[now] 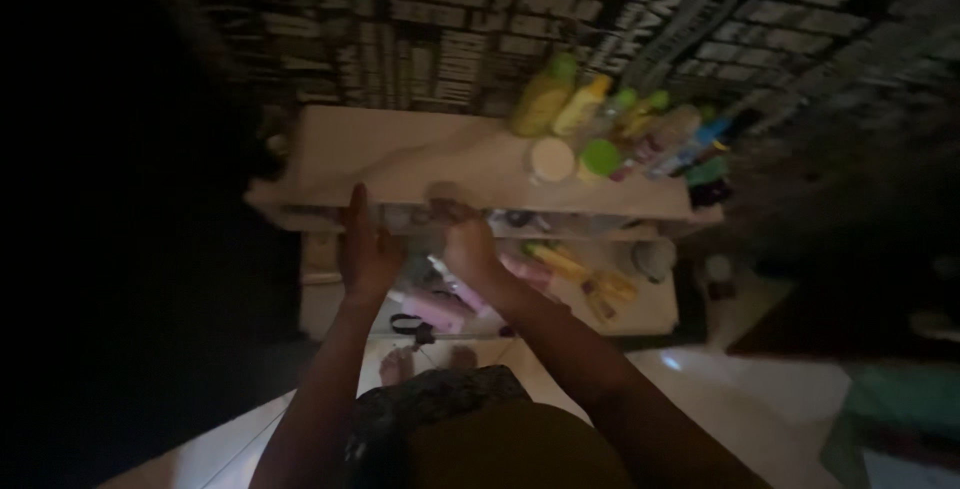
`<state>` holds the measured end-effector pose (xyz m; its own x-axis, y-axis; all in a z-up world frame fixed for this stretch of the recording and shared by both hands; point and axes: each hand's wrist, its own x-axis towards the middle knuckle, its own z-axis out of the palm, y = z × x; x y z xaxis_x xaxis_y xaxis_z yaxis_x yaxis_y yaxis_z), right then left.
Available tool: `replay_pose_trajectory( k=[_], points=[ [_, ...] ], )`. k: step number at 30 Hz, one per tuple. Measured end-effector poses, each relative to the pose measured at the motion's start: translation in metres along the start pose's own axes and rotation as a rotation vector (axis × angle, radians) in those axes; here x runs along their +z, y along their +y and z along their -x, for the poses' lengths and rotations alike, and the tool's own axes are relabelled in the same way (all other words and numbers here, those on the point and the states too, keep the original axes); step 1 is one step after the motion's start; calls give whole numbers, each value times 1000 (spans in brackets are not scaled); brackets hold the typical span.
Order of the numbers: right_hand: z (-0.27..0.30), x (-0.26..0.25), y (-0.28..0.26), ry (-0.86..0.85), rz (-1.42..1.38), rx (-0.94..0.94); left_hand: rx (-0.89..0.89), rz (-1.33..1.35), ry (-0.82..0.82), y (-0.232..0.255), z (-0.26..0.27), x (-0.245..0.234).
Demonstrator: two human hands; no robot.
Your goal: The person organizes a shelf by picking up various bottles and containers, moving them around, and wiping the shelf surface with a cloth. The person handles multiple items one at a time and places them back on the shelf.
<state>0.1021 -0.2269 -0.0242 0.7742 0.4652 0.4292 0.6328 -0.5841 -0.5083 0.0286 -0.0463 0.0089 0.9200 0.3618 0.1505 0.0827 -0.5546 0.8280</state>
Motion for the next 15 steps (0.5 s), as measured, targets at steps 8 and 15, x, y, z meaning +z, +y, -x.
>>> replay_pose_trajectory(
  k=[8, 15],
  points=[
    [-63, 62, -88, -405, -113, -32, -32, -9, 126, -15, 18, -41],
    [-108, -15, 65, 25, 74, 122, 25, 52, 249, -36, 20, -51]
  ],
)
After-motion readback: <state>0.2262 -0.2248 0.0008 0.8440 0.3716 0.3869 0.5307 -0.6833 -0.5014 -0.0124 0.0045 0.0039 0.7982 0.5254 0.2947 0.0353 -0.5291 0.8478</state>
